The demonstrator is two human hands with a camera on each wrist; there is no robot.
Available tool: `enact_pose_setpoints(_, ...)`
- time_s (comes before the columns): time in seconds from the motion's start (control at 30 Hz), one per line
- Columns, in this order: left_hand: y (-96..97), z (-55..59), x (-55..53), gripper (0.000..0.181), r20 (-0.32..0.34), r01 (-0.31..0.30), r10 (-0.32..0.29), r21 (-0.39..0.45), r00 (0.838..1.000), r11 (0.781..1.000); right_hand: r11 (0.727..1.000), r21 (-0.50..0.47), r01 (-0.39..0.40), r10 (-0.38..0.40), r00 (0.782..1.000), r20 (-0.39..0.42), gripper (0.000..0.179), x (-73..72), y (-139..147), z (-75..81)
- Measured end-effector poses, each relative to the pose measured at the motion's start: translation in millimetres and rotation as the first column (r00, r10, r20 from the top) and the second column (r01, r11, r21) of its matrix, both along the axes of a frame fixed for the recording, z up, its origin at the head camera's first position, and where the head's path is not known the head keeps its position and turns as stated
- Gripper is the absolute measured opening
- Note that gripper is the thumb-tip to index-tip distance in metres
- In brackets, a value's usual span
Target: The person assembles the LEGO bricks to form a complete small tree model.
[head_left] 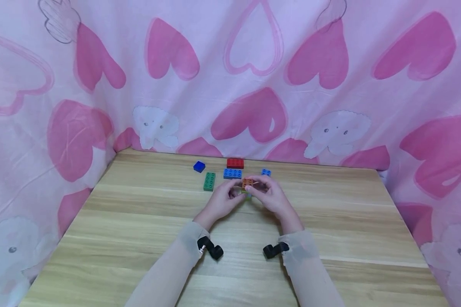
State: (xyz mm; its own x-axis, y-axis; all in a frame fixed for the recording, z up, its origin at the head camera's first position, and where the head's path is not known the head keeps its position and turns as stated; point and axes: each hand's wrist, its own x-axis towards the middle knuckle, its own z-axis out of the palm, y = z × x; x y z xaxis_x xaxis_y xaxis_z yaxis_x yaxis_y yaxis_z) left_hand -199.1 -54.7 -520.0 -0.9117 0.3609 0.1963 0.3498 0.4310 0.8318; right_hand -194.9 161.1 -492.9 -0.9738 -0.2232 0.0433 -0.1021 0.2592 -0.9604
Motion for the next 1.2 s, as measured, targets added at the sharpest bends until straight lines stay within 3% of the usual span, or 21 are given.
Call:
enact_pose_setpoints(0.3, -2.1, -0.8, -0.8, 0.043, -0.019, 0.017, -0.017, 0.003, 1.0, 1.0, 0.994, -0.111, 0.004, -0.001, 1.0, 0.027, 0.04, 5.4, -4, -10.6)
enact_pose_setpoints(0.57, -1.4, -0.7, 0.1, 0.045, -0.002, 0.003, -0.003, -0.007, 1.0, 1.0, 0.974, -0.226, 0.004, 0.009, 0.998, 0.056, 0.041, 0.7, -4, -21.5)
enact_pose_setpoints(1.2, -0.3, 0.2, -0.3, 0.043, -0.017, 0.008, -0.008, -0.005, 1.0, 1.0, 0.985, -0.172, -0.002, 0.015, 0.997, 0.073, 0.047, -2.2, -1, -22.7)
